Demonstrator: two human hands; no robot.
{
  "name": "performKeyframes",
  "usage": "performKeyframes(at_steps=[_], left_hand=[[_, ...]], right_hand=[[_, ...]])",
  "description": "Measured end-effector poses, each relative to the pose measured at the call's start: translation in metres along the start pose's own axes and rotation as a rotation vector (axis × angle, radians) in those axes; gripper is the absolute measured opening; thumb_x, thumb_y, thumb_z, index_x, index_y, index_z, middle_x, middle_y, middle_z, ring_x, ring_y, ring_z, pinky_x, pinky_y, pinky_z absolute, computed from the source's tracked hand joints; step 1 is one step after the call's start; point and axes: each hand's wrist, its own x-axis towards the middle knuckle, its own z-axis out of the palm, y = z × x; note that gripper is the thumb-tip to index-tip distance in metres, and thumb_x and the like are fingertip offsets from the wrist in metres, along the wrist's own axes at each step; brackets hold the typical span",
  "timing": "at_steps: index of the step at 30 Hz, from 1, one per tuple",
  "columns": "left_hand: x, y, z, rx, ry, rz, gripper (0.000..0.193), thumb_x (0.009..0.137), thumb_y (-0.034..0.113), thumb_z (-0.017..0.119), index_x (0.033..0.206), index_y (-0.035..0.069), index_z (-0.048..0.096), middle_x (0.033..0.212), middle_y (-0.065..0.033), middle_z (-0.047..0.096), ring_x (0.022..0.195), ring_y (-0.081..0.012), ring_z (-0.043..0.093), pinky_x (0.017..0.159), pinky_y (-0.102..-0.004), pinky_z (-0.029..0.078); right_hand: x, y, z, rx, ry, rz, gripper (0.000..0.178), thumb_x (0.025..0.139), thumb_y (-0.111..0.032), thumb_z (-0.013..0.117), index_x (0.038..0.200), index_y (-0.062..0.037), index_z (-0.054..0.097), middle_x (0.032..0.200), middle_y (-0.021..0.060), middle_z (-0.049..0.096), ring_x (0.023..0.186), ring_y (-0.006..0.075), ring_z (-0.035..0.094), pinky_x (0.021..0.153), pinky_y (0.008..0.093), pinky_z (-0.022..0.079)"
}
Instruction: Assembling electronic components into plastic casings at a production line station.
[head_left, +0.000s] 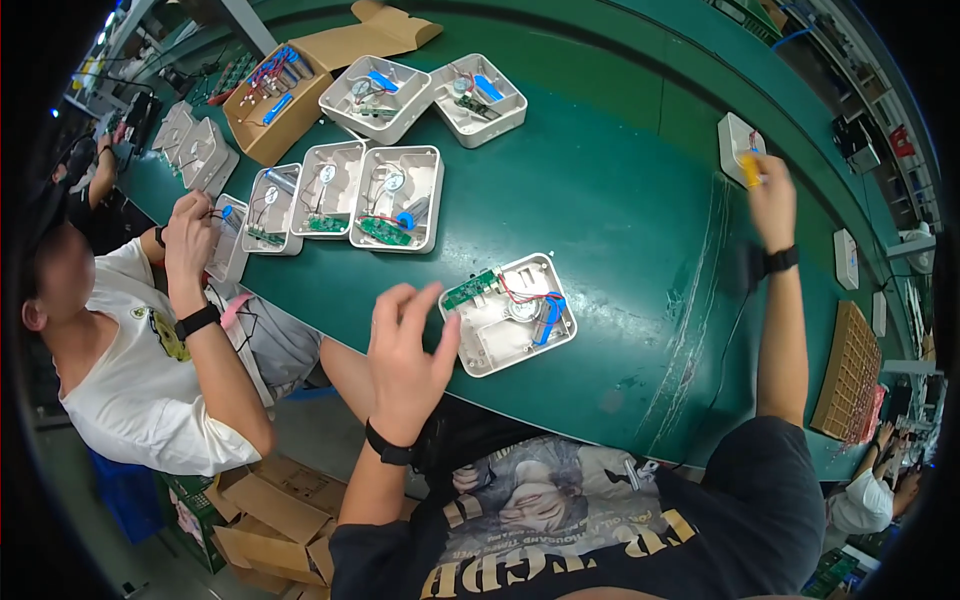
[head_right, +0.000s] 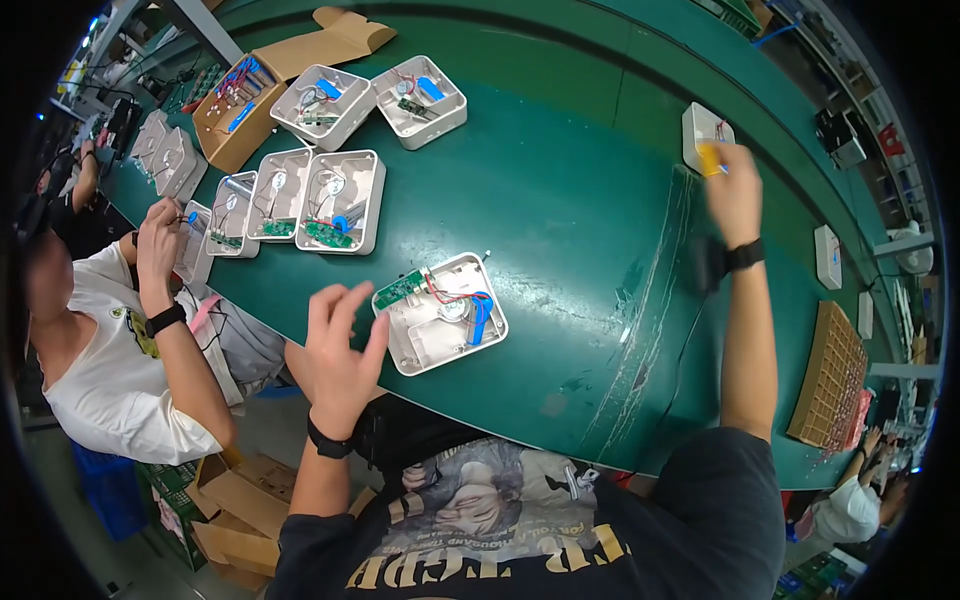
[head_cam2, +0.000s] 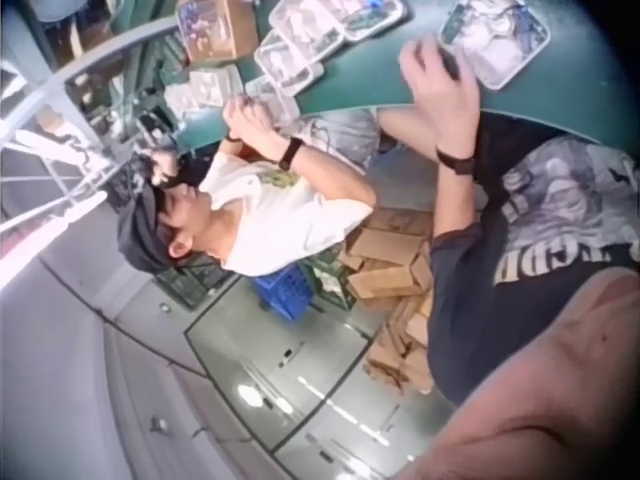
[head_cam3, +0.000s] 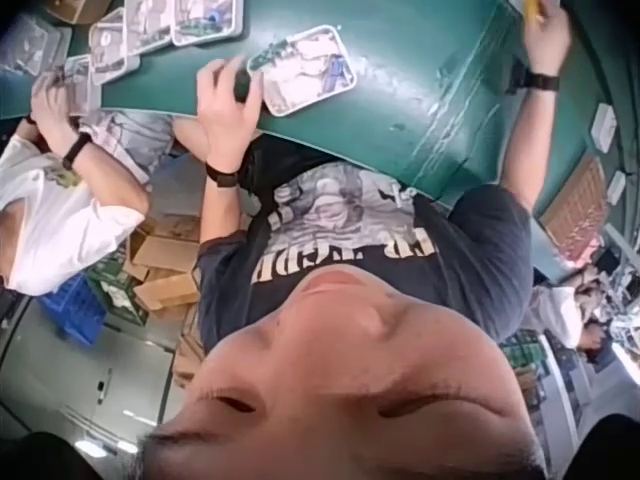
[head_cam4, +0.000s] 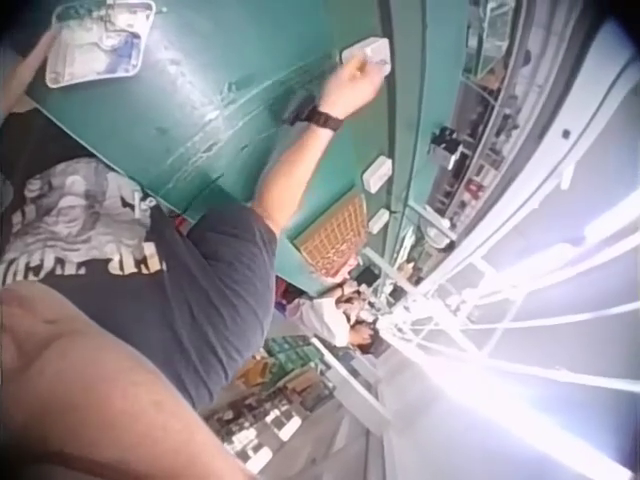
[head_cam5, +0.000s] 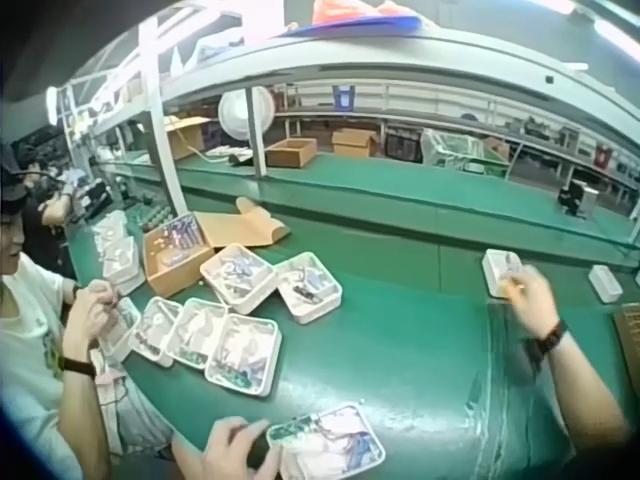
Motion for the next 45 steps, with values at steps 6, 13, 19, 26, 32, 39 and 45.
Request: performKeyframes(at_steps=[6,13,19,26,32,39,45], left_hand=[[0.005,-0.007,0.013,0.045,-0.004,-0.060,0.020,0.087,0.008,0.086,0.103,0.002,0.076,0.109,-0.0127,0.064,0.091,-0.0302,0.065,0.078,-0.0408,0.053],[-0.005,0.005,0.015,-0.004,0.055,-0.112,0.016,0.088,0.007,0.085,0.100,0.002,0.075,0.103,-0.0122,0.065,0.093,-0.0305,0.063,0.080,-0.0420,0.051],[-0.010,-0.009,0.021,-0.065,0.082,-0.133,0.013,0.088,0.007,0.084,0.093,0.001,0.074,0.110,-0.0119,0.069,0.107,-0.0324,0.062,0.091,-0.0426,0.049],[-0.005,-0.017,0.031,-0.332,0.051,-0.257,0.011,0.091,0.010,0.082,0.091,0.002,0.074,0.128,-0.0136,0.070,0.122,-0.0329,0.060,0.103,-0.0416,0.047],[0.006,-0.021,0.031,-0.417,-0.044,-0.314,0.013,0.094,0.014,0.080,0.091,0.002,0.075,0.135,-0.0159,0.068,0.127,-0.0328,0.059,0.107,-0.0417,0.046],[0.005,-0.013,0.028,-0.346,0.051,-0.245,0.036,0.090,0.021,0.084,0.120,0.005,0.073,0.135,-0.0144,0.067,0.122,-0.0327,0.061,0.107,-0.0447,0.045],[-0.028,0.010,0.001,0.011,-0.096,-0.317,0.060,0.086,0.025,0.083,0.139,0.005,0.063,0.126,-0.0136,0.066,0.115,-0.0341,0.063,0.100,-0.0456,0.046]], right_hand=[[-0.082,-0.222,0.011,0.644,-0.801,-0.500,0.037,0.092,-0.015,0.083,0.127,-0.0089,0.076,0.111,0.0083,0.069,0.103,0.0266,0.065,0.094,0.0371,0.055],[-0.089,-0.244,0.031,0.813,-0.938,-0.514,0.038,0.093,-0.015,0.083,0.129,-0.0071,0.073,0.115,0.0083,0.069,0.106,0.0262,0.064,0.094,0.0361,0.055],[-0.060,-0.244,0.033,0.964,-1.150,-0.139,0.036,0.097,-0.017,0.079,0.131,-0.0071,0.070,0.116,0.0087,0.071,0.114,0.0258,0.065,0.096,0.0369,0.055],[-0.036,-0.213,0.074,0.319,-0.807,-0.666,0.033,0.100,-0.021,0.074,0.131,-0.0094,0.071,0.123,0.0113,0.072,0.120,0.0304,0.067,0.100,0.0401,0.055],[-0.045,-0.253,0.061,0.560,-0.481,-0.949,0.030,0.095,-0.016,0.078,0.124,-0.0091,0.075,0.127,0.0113,0.072,0.119,0.0320,0.068,0.100,0.0424,0.055],[-0.054,-0.254,0.079,0.622,-0.628,-1.028,0.028,0.088,-0.011,0.082,0.115,-0.0082,0.076,0.127,0.0108,0.073,0.106,0.0309,0.074,0.087,0.0405,0.061],[-0.061,-0.260,0.076,0.634,-0.506,-0.816,0.023,0.088,-0.006,0.082,0.110,-0.0060,0.077,0.122,0.0125,0.075,0.094,0.0285,0.077,0.079,0.0364,0.063]])
